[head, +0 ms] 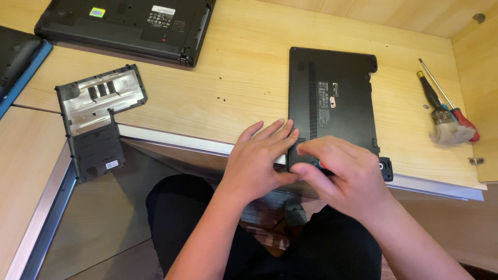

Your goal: The person uses a screwdriver to remove screws from the bottom panel of a laptop. They systematically unscrew fasteners from various locations on the device's underside and place the screws on the wooden surface.

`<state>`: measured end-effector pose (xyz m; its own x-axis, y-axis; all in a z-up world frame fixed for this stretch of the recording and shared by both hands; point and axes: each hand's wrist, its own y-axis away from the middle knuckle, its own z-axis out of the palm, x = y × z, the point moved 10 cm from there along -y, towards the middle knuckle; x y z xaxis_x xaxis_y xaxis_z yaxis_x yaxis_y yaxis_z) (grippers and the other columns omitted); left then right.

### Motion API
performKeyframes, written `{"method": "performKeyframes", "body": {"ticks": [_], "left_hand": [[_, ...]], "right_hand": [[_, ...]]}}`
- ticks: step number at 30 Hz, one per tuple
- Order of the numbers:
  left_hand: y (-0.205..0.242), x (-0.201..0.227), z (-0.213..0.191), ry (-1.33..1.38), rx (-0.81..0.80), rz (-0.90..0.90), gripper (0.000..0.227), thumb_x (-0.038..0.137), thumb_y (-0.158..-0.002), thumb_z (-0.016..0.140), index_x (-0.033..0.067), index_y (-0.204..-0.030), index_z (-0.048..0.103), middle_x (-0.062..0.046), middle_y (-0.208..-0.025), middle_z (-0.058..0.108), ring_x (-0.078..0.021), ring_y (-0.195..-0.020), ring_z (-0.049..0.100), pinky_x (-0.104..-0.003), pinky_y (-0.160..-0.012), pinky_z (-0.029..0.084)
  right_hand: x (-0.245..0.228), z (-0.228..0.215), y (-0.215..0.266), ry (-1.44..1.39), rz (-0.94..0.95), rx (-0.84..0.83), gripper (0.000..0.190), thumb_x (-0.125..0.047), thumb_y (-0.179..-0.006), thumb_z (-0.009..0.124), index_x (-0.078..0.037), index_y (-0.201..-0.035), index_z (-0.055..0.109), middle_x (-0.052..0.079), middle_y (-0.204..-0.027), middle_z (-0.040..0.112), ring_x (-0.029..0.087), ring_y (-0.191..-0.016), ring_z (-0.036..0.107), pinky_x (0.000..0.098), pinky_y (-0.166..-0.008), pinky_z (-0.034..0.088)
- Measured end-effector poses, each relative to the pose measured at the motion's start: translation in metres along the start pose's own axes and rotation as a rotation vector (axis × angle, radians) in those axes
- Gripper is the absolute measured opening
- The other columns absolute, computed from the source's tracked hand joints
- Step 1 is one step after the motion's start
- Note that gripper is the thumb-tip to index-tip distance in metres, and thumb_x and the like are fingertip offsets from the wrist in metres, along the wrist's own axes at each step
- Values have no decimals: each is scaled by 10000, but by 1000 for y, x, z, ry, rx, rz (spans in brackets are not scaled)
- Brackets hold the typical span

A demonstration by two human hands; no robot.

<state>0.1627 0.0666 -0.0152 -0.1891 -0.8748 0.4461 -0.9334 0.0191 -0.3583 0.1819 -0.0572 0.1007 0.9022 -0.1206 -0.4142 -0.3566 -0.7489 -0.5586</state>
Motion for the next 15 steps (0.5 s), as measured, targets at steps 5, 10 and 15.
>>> {"method": "performKeyframes", "body": {"ticks": [5,10,15], "left_hand": [[2,3,-6,29,34,14,947,631,-809,991,231,-1600,659,-10,-1711,661,-279,-1648,548,-532,-1370,326],[1,5,-8,-8,39,9,933,664,-873,899,156,-1619,663,-79,-1705,663,-278,-1631,557,-535,-1364,338],[1,3,-7,21,32,2,912,635,-881,910,166,-1622,658,-83,-1716,652,-282,-1638,550,-528,-1365,330]], "right_hand": [[4,4,-2,-324,222,-129,462,-12,-1143,518,-8,-1585,652,176,-1705,668,225,-1278,871,304,-1138,692],[-5,-11,0,-49,-28,56,305,-146,-950,944,1,-1197,842,112,-1016,837,184,-815,765,277,-778,623],[-11,-8,6,-162,-21,-16,328,5,-1078,705,52,-1401,747,222,-1412,815,324,-1244,862,396,-1163,685]]}}
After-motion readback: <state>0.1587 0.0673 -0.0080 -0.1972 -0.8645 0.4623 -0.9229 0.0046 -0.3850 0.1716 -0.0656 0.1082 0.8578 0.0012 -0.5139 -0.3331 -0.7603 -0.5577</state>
